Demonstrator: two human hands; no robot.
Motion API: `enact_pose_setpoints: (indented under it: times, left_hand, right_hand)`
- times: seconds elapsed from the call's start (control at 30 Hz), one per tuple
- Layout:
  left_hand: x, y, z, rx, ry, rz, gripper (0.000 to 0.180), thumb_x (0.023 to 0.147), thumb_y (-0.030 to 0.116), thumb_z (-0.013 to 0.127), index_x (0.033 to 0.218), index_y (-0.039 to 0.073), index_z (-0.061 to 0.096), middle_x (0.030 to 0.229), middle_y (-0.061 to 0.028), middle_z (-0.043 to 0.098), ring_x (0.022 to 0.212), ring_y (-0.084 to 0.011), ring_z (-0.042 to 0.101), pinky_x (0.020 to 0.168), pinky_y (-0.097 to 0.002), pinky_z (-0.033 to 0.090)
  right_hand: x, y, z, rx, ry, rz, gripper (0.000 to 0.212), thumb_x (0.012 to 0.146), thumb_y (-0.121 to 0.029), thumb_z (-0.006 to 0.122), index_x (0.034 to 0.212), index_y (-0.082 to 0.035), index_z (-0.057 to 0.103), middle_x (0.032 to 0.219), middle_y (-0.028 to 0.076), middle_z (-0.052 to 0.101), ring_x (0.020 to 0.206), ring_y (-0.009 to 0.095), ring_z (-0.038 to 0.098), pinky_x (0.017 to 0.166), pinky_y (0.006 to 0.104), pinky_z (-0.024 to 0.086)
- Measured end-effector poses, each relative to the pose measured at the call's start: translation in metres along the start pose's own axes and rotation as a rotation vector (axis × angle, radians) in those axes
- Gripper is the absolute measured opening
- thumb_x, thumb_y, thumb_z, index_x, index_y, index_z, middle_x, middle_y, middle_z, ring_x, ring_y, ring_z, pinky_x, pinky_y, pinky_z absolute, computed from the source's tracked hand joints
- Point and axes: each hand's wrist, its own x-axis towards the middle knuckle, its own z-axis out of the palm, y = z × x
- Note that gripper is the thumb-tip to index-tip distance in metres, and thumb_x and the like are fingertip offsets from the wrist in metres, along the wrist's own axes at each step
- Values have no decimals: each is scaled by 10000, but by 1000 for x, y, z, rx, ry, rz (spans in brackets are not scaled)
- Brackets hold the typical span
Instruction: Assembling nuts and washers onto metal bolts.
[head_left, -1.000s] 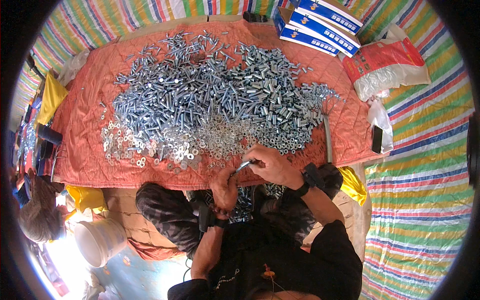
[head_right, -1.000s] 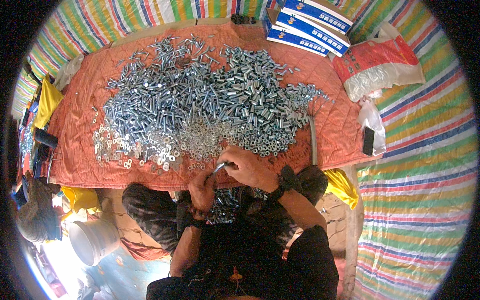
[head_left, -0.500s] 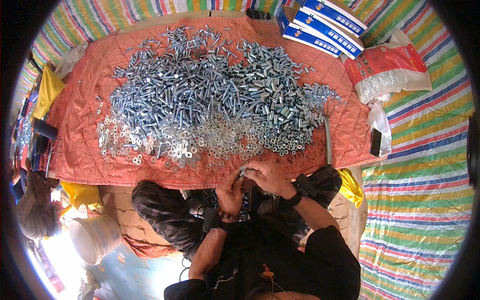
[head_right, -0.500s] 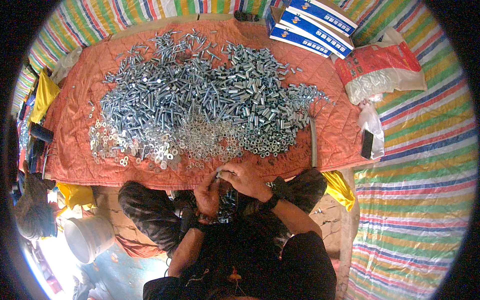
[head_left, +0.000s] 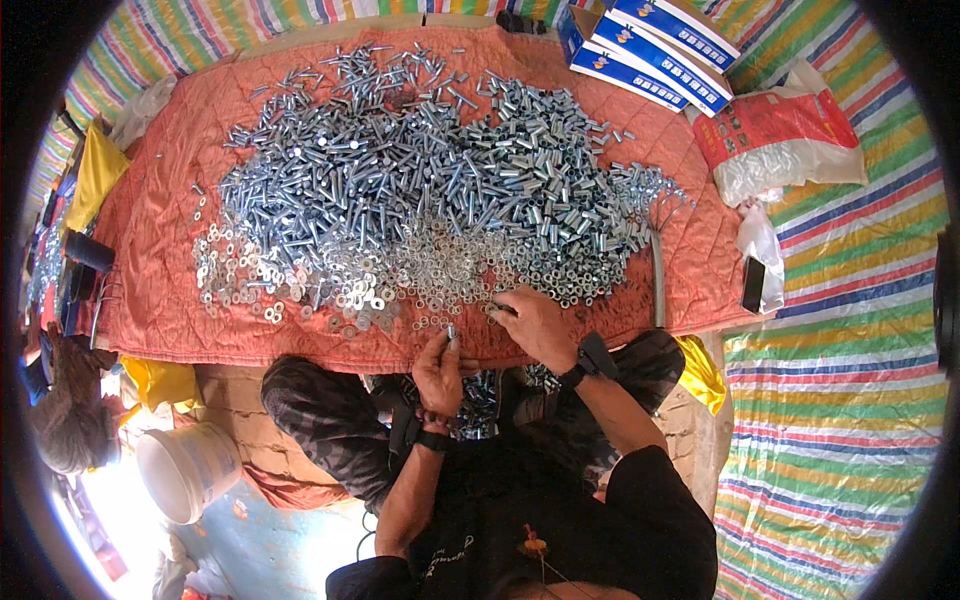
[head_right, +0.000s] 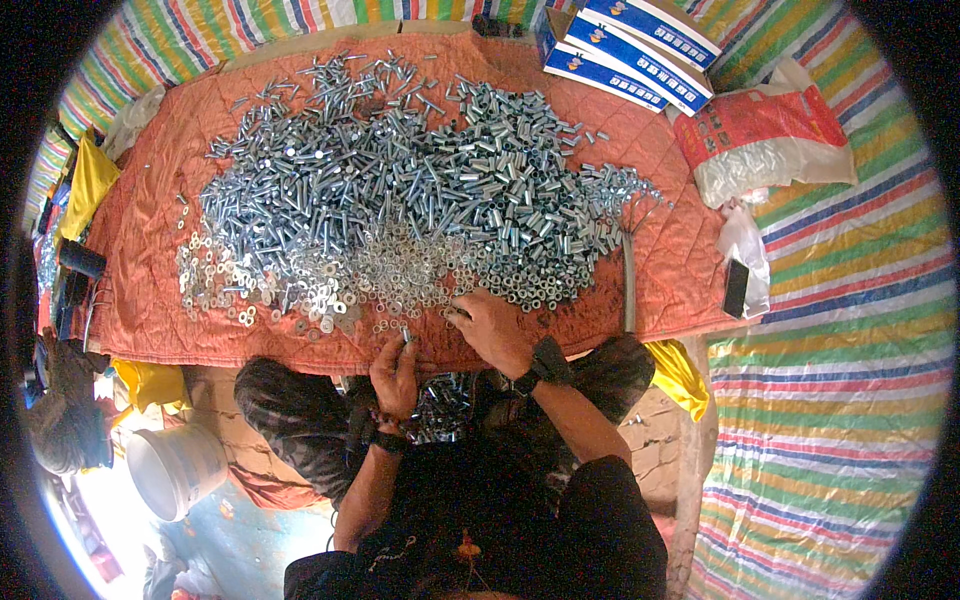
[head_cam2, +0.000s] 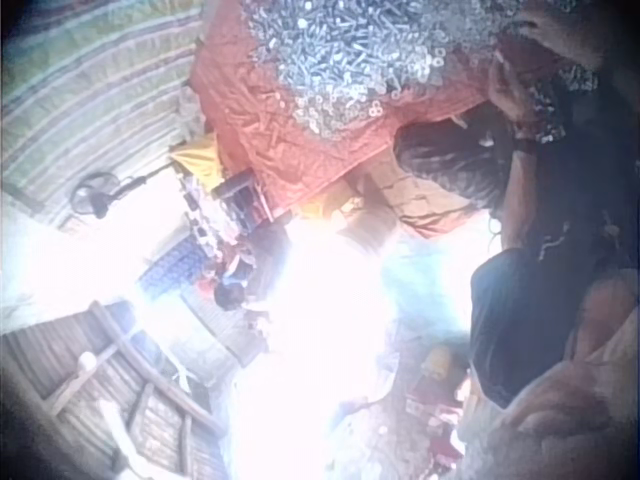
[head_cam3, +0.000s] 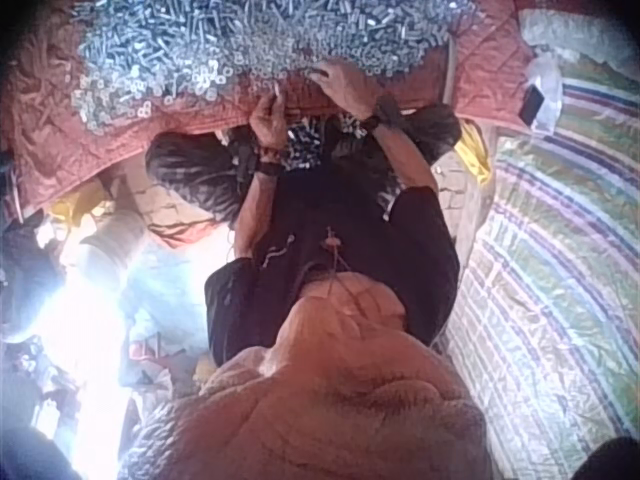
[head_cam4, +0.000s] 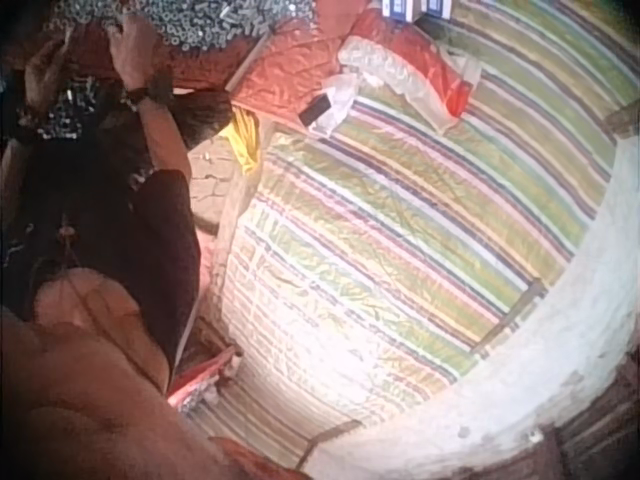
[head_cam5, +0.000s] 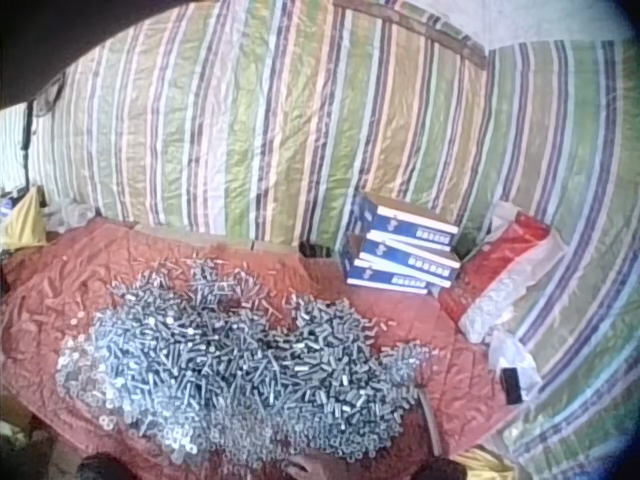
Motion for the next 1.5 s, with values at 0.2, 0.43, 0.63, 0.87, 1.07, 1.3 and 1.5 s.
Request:
enact_pose_setpoints:
  times: [0.2,0.43,0.63,0.87,1.07,1.3,1.5]
  left_hand:
    - [1,-4,-4,-22,-22,-11,224,1005,93,590,1190,-29,624,868,-44,663,717,-137,669,620,-295,592]
    - [-1,0,0,-3,0,-74,201,1004,79,587,1168,-24,638,896,-8,630,735,-105,644,639,-286,600]
    - [2,-10,-2,40,-6,66,258,1002,73,578,1223,-55,612,826,-67,676,672,-159,694,590,-293,576]
    - [2,10,6,222,-15,99,235,990,69,594,1183,-62,625,832,-77,677,685,-160,694,611,-301,585]
    - [6,0,7,117,-18,62,238,983,68,603,1180,-63,625,834,-92,678,710,-168,700,625,-315,590]
    - [5,8,9,197,-48,82,226,980,41,592,1182,-54,628,831,-93,680,721,-171,699,628,-321,592]
    - [4,19,16,342,-56,189,197,974,16,590,1149,-52,646,847,-101,693,732,-169,702,636,-326,598]
  right_hand:
    - [-2,11,11,56,-27,-3,140,827,-132,746,905,-26,698,827,155,640,792,371,636,686,465,502]
    - [-4,15,2,187,-106,105,109,817,-104,714,860,-6,691,818,173,675,774,360,659,702,438,514]
    - [5,20,-8,174,-297,192,129,807,-115,703,850,5,684,808,180,678,763,357,665,690,445,513]
    - [2,3,-11,145,-258,116,127,842,-118,677,848,9,673,802,198,668,758,395,656,697,458,513]
    - [-11,-7,-3,41,-211,35,145,884,-130,665,914,11,652,842,239,649,809,431,639,719,504,497]
    - [-16,-9,1,-12,-177,-3,187,864,-136,719,946,22,659,866,207,666,799,395,653,708,473,506]
    - [-5,-8,-16,752,-293,446,193,888,-137,753,986,13,679,820,62,684,675,155,657,607,330,546]
